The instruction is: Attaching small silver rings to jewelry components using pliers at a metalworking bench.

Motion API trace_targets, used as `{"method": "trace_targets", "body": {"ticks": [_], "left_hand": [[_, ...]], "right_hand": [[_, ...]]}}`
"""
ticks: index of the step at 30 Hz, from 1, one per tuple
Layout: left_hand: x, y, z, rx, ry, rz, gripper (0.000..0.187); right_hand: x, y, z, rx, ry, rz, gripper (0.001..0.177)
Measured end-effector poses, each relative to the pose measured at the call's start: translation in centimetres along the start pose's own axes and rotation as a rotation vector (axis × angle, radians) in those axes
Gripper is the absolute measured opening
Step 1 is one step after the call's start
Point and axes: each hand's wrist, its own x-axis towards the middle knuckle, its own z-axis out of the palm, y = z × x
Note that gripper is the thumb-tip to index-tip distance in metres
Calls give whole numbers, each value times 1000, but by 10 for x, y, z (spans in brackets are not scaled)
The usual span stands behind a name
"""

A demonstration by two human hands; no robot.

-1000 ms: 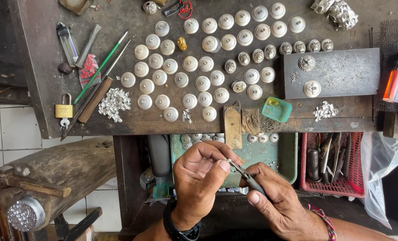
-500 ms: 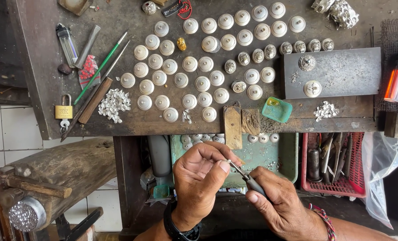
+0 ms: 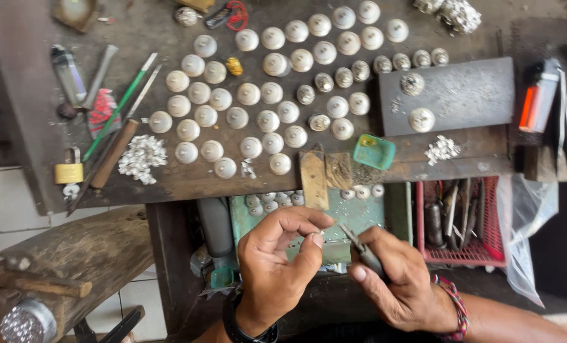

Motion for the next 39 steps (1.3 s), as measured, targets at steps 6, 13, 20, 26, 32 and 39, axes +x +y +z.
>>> {"method": "trace_targets", "body": {"ticks": [6,13,20,26,32,39], "left_hand": [[1,0,8,256,-111,47,5],[5,-2,4,168,-184,-48,7],[2,-13,7,61,-329,-208,8],[0,-20,10,-35,-307,-227,10],[-2,-18,11,-47,-255,-150,6],[1,-10,2,-274,-49,-33,5]], "right_hand": [[2,6,-8,-133,162,1,17],[2,4,-11,-80,132,5,16],[0,9,-12,-148,156,-229,38],[-2,10,-14,-174,136,-201,35],[1,1,-13,-116,158,-144,31],[6,-7,-10,176,-70,148,30]]}}
